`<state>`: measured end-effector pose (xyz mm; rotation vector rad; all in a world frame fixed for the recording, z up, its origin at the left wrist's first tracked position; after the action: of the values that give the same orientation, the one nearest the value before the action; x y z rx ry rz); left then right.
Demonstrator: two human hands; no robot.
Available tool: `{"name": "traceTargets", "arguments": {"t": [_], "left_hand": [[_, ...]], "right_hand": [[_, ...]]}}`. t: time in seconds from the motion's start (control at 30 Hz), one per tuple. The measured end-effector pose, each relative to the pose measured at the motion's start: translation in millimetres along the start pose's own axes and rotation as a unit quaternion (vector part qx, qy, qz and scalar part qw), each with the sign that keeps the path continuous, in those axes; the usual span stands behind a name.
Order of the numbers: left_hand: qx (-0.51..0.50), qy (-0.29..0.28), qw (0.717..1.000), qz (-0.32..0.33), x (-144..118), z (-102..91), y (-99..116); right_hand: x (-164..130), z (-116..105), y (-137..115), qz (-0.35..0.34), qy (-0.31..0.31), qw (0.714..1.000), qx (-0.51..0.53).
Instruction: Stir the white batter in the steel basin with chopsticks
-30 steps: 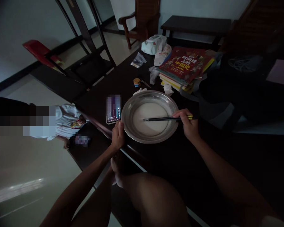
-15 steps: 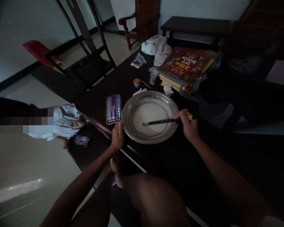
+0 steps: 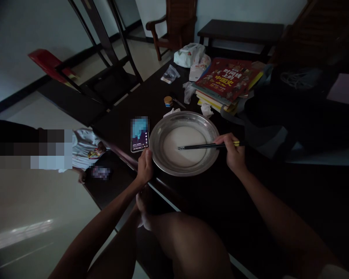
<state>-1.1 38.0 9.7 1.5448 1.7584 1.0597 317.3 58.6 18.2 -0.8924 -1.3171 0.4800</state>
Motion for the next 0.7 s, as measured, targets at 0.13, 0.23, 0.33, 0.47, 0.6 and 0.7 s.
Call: {"name": "traceTargets", "arguments": {"t": [0.13, 0.23, 0.33, 0.47, 0.6, 0.7], "left_hand": [[0.003, -0.002, 1.000, 0.003, -0.4, -0.2, 0.5], [0.006, 0.000, 1.000, 0.002, -0.5, -0.2, 0.6], [0.008, -0.001, 1.000, 0.005, -0.3, 0.0, 0.7], [0.009, 0.003, 1.000, 0.008, 0.4, -0.6, 0.5], [0.007, 0.004, 1.000, 0.009, 0.3, -1.0, 0.8], [0.006, 0.001, 1.000, 0.009, -0.2, -1.1, 1.5]], "right_hand": [[-0.1, 2.0, 0.3, 0.000, -0.017, 1.000, 0.020], [0.0, 1.4, 0.2, -0.002, -0.014, 1.000, 0.018], [0.2, 0.3, 0.3, -0.004, -0.005, 1.000, 0.021], [0.1, 1.9, 0.7, -0.003, -0.030, 0.999, 0.017], [0.3, -0.2, 0.8, -0.002, 0.001, 1.000, 0.020], [-0.3, 1.3, 0.3, 0.002, -0.013, 1.000, 0.026]]}}
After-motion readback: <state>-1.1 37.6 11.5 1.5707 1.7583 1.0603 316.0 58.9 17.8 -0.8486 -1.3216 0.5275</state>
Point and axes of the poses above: each hand's wrist, its own x-axis towards the middle knuckle, its own z-axis out of the palm, y = z × x, the point moved 4 cm from there along x, towards the middle knuckle, and after that the axes turned 14 degrees about -z, right-handed, at the moved point
